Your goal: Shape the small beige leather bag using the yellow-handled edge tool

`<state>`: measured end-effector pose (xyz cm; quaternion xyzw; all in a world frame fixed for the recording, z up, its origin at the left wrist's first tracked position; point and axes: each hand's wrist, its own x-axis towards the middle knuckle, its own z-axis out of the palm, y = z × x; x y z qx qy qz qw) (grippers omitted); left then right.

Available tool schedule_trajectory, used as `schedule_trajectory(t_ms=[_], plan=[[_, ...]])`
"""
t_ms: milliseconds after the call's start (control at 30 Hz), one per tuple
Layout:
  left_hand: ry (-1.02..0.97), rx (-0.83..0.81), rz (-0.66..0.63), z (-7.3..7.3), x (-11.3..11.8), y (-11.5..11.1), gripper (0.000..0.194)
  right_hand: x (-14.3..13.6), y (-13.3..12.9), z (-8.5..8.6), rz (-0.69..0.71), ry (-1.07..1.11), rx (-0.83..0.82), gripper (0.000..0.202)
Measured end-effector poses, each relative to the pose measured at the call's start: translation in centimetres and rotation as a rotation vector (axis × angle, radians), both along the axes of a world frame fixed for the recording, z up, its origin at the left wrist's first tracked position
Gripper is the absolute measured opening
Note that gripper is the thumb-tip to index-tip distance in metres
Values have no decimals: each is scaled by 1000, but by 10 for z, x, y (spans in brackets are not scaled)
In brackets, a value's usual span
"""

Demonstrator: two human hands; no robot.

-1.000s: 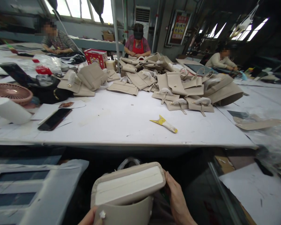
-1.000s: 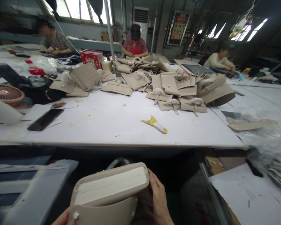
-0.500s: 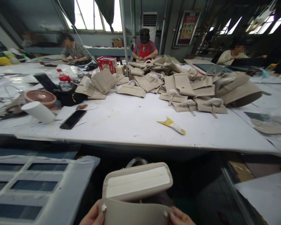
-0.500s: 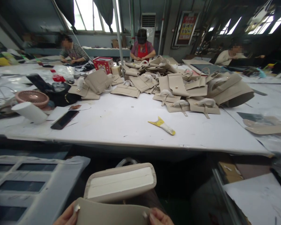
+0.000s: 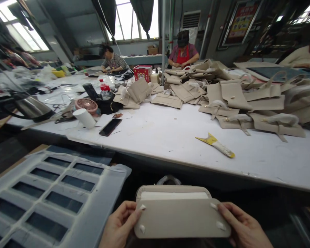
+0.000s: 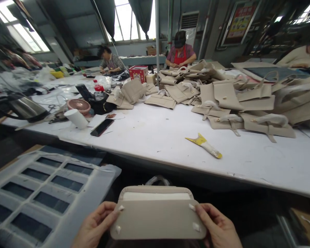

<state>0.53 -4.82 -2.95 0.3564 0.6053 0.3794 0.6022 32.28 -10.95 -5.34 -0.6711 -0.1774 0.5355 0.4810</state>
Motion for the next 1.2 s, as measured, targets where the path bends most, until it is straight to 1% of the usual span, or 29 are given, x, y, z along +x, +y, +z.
schedule_trajectory(t_ms=[67,167,267,333,467,533,667,767,867,1000,1067,1133,1200], plan=[[25,2,-14,1,2,7,46,3,13,3,72,-6,-6,49],[77,11,-64,-1,-1,18,48,8,27,8,190,-44,-1,51],[126,-10,-114,-4,-5,28,50,11,37,10,235,-148,-49,57],[157,-36,-143,-7,-7,34,51,12,42,10,231,-188,-90,60],[183,-42,-179,-14,-8,43,53,10,46,6,202,-202,-139,60],[190,-52,-197,-18,-9,46,54,11,46,1,202,-197,-156,58],[190,-100,-222,-25,-13,51,56,17,43,-16,218,-174,-153,55],[175,-126,-219,-26,-15,53,54,23,40,-26,236,-163,-155,56],[159,-153,-207,-24,-15,55,53,27,39,-31,254,-114,-176,55],[125,-177,-194,-21,-12,56,54,25,39,-29,225,-83,-172,53],[95,-197,-177,-22,-11,56,55,21,39,-25,199,-97,-148,52],[85,-213,-145,-28,-12,55,59,15,38,-20,162,-112,-117,51],[91,-220,-120,-39,-15,54,63,11,39,-16,123,-121,-88,50]])
